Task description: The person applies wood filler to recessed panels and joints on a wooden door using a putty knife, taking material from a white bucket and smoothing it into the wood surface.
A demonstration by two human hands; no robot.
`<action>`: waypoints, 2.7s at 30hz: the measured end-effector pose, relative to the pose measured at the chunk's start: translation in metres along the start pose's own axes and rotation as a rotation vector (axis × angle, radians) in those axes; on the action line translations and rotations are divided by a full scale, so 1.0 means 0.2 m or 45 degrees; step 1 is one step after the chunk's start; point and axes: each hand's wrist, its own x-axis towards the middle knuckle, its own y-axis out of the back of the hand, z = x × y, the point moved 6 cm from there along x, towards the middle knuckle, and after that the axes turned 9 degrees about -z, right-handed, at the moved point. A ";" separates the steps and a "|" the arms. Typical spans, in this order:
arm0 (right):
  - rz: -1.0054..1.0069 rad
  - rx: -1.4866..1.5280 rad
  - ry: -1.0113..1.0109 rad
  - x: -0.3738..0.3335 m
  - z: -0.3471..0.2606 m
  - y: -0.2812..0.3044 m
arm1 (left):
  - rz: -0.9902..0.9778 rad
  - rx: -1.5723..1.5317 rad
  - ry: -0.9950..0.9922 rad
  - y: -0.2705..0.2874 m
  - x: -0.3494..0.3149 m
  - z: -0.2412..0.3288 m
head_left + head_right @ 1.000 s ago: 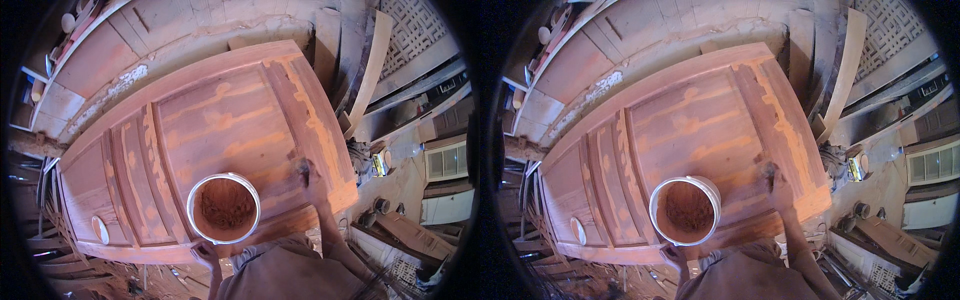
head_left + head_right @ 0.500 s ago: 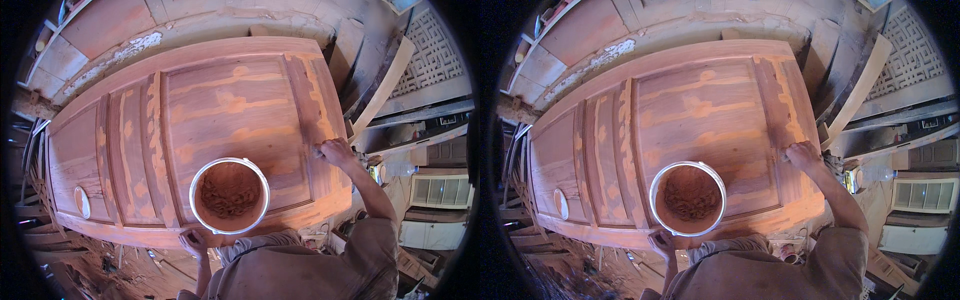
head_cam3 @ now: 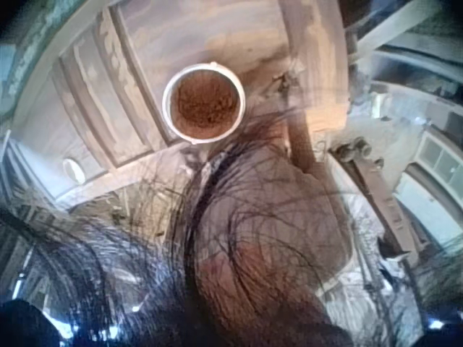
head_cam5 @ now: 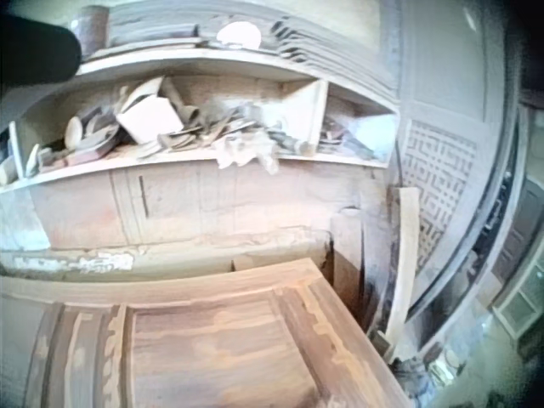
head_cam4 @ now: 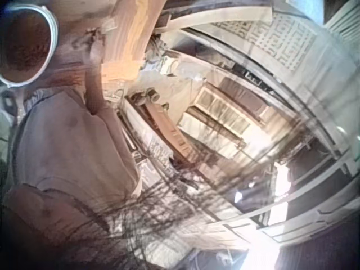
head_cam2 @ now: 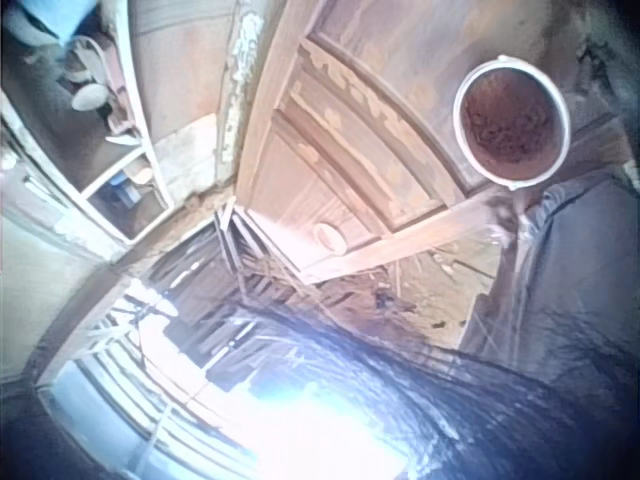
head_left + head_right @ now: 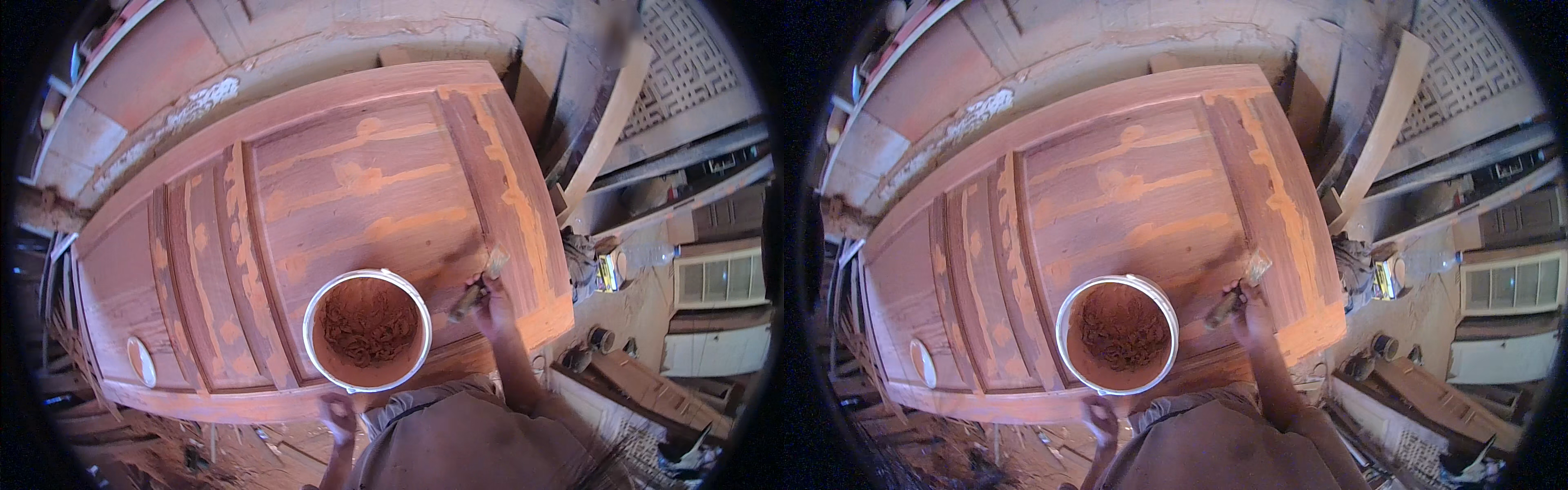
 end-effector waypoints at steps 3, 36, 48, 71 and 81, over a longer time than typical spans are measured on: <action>0.018 0.146 -0.091 -0.05 0.12 -0.06 | -0.920 -0.262 -0.075 -0.20 0.03 0.59; 0.298 0.168 -0.043 0.39 0.17 -0.13 | -0.005 -0.926 0.123 -1.23 0.89 0.93; 0.305 0.145 -0.024 0.40 0.18 -0.12 | -0.030 -0.906 0.175 -1.23 0.90 0.89; 0.265 0.065 -0.040 0.36 0.17 -0.08 | 0.004 -0.339 -0.014 -1.16 0.89 0.94; 0.300 0.102 0.024 0.34 0.19 -0.05 | -0.059 -0.534 0.179 -1.15 0.84 1.00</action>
